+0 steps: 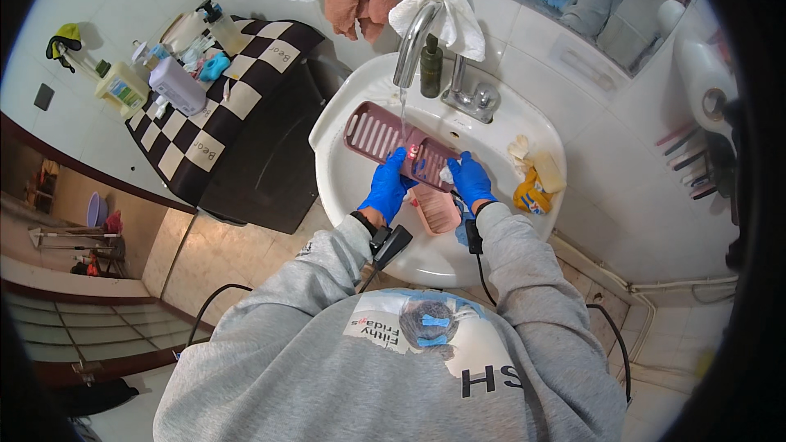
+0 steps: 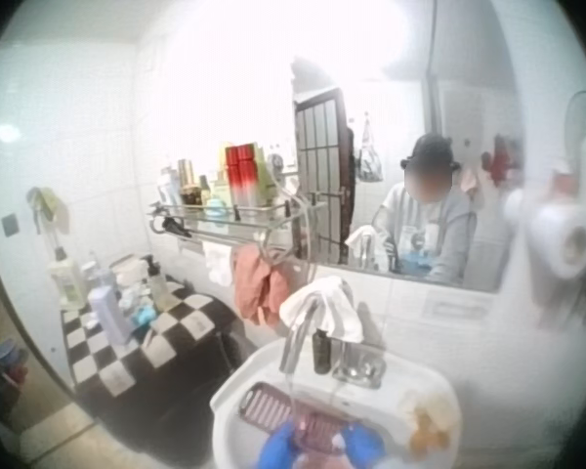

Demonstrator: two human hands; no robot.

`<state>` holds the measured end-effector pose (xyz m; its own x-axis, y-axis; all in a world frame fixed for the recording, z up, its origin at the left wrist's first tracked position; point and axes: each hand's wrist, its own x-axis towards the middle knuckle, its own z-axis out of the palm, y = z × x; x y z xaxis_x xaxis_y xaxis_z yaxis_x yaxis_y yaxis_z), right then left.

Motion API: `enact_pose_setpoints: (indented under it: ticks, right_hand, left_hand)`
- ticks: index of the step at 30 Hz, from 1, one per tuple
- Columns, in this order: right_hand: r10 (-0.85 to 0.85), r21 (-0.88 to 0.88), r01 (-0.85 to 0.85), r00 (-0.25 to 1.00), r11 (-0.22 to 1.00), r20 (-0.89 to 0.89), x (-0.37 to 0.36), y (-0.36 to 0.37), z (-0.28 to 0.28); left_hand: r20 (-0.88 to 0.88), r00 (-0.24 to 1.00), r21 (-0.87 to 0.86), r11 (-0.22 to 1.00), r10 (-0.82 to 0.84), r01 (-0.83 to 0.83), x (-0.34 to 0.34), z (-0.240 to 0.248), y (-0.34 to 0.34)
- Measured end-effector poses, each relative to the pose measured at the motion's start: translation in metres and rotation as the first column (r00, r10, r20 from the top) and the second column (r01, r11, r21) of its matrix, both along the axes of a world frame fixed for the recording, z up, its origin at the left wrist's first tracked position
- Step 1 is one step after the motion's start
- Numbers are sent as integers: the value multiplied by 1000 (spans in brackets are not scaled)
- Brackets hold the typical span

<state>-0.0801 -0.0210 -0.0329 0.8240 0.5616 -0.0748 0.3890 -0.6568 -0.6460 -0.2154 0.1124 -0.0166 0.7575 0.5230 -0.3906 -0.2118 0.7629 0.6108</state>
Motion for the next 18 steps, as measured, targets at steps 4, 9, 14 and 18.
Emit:
enact_pose_setpoints:
  ticks: [4,9,14,18]
  right_hand:
    - [-170,39,176,977,984,-129,-12,7,-1]
    - [-167,89,171,984,981,-55,-26,20,2]
    - [119,552,180,878,814,-463,-49,18,13]
    - [43,523,75,977,849,-210,-64,14,8]
  left_hand:
    - [62,998,30,1000,-9,7,4,9,-3]
    - [96,991,143,984,94,-107,7,17,-11]
    - [-8,971,111,965,240,-238,3,18,6]
    - [-9,969,50,968,246,-245,2,11,7]
